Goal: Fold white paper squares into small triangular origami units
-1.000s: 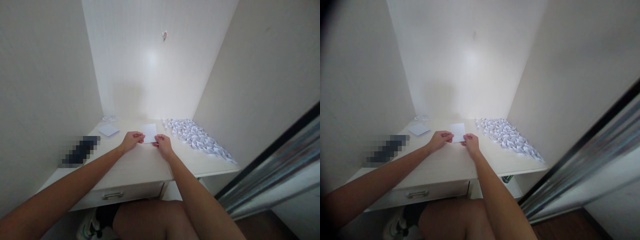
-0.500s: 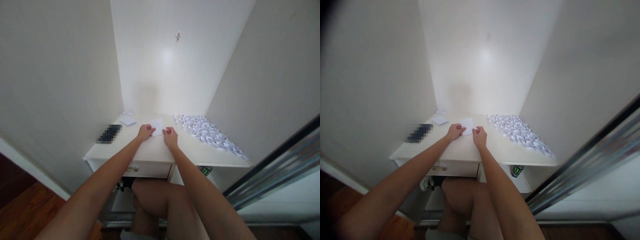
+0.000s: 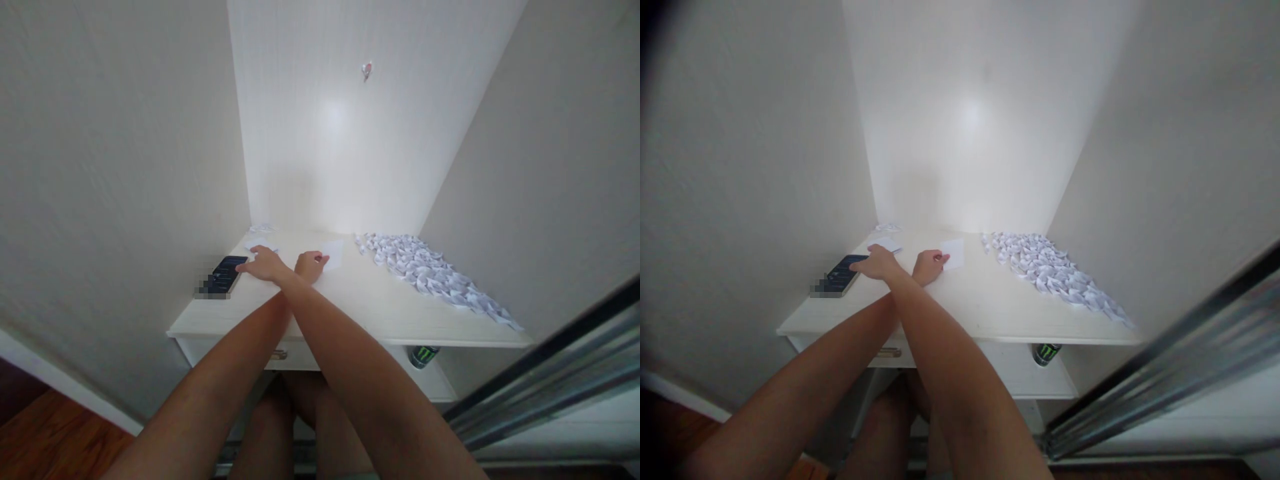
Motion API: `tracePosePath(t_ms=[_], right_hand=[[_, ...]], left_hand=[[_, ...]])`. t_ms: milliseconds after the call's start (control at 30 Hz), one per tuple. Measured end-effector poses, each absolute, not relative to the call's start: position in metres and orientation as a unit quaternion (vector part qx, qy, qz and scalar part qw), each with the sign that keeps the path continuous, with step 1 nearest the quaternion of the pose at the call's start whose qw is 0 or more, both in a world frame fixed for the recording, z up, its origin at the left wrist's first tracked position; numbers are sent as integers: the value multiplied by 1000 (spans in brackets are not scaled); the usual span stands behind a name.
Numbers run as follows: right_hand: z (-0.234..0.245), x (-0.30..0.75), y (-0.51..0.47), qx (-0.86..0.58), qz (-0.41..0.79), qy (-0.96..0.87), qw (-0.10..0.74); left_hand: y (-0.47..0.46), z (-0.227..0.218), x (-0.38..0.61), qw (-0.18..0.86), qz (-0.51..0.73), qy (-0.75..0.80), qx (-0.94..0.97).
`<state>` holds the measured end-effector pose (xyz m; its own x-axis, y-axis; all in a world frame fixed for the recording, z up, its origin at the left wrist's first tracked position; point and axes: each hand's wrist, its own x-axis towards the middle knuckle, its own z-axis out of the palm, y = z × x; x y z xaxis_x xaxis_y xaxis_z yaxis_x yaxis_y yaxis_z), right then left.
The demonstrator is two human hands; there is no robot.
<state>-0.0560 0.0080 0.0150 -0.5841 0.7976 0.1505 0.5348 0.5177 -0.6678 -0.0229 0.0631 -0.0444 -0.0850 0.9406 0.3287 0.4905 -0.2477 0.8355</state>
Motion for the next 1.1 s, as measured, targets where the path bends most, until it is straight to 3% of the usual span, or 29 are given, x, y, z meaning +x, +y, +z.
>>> tracePosePath(t_ms=[300, 433, 700, 967, 1100], right_hand=[[-22, -99, 49, -372, 326, -856, 152], [-25, -110, 53, -400, 335, -839, 154], [-26, -96, 70, -312, 409, -846, 139], [-27, -125, 57, -419, 385, -807, 158], [-27, -120, 65, -389, 397, -814, 169]], left_hand=[[74, -54, -19, 175, 460, 572, 656], [70, -56, -21, 180, 468, 571, 650], [69, -53, -16, 166, 493, 585, 623], [76, -61, -25, 186, 531, 571, 598], [74, -60, -24, 195, 540, 555, 602]])
